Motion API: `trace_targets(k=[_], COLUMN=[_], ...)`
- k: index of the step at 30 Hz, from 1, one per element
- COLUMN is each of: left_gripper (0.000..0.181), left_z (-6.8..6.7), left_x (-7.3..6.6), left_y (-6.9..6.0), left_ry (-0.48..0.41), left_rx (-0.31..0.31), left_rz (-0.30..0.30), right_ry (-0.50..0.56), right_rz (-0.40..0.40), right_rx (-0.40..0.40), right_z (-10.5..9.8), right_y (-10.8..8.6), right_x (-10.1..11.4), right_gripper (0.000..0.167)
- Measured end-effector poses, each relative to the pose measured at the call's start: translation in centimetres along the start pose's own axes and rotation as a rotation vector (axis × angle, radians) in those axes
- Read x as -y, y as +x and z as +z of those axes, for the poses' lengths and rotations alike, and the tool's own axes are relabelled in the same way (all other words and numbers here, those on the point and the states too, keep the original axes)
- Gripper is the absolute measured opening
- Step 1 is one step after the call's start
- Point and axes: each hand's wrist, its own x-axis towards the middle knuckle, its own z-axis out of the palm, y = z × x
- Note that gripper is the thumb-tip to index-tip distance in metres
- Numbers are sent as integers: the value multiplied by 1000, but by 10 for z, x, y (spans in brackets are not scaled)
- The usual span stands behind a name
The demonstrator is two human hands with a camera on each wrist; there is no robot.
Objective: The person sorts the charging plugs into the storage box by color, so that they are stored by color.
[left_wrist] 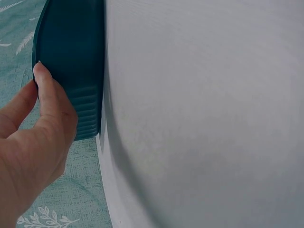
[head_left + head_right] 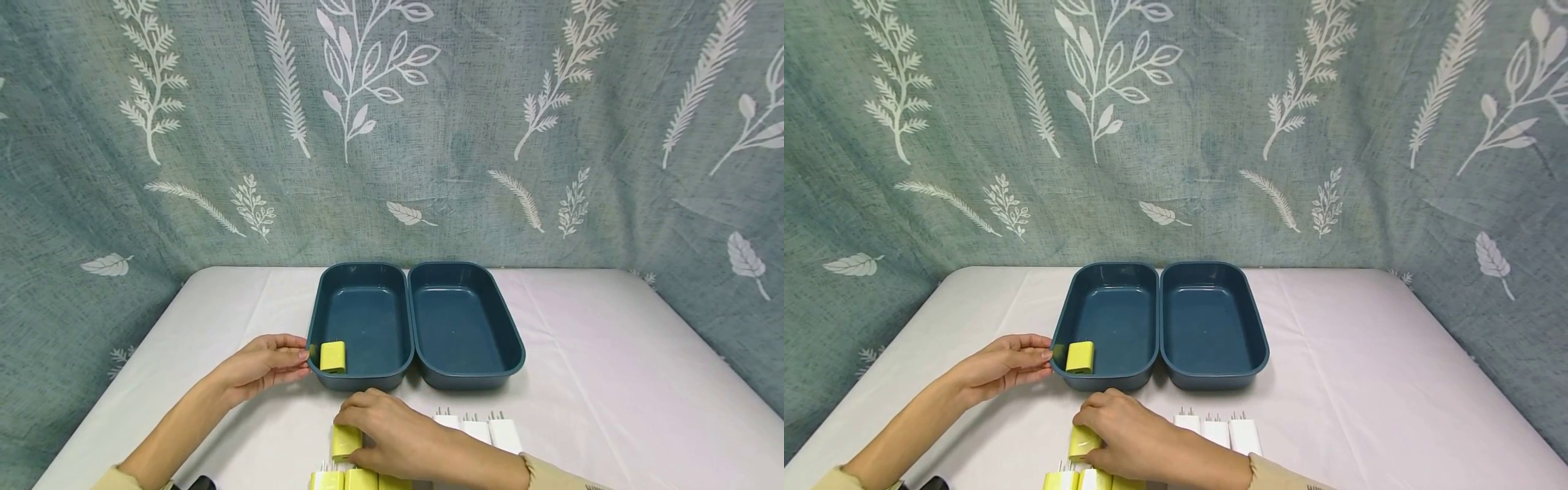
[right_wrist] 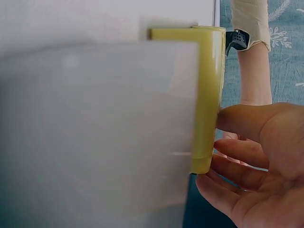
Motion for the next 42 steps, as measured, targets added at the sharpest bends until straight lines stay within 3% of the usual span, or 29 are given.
trace_targets(k=[13,22,30,42], left_gripper=[37,36,32,39], left_z=[1,1,1,1], left_x=[0,0,0,-1], left_y=[0,-1,-1,-1], left_ry=[-10,-15,-21,-4], left_rx=[-5,0,0,-6], left_rz=[-2,2,-1,-4], right_ry=[42,197,374,432], right_rz=[0,31,10,36], right_rx=[-50,-109,-201,-296], right_z=[-2,-10,-16,-26], right_y=[-1,-2,-6,-8], right_x=[-3,-5,-9,-13], right_gripper=[32,35,37,39])
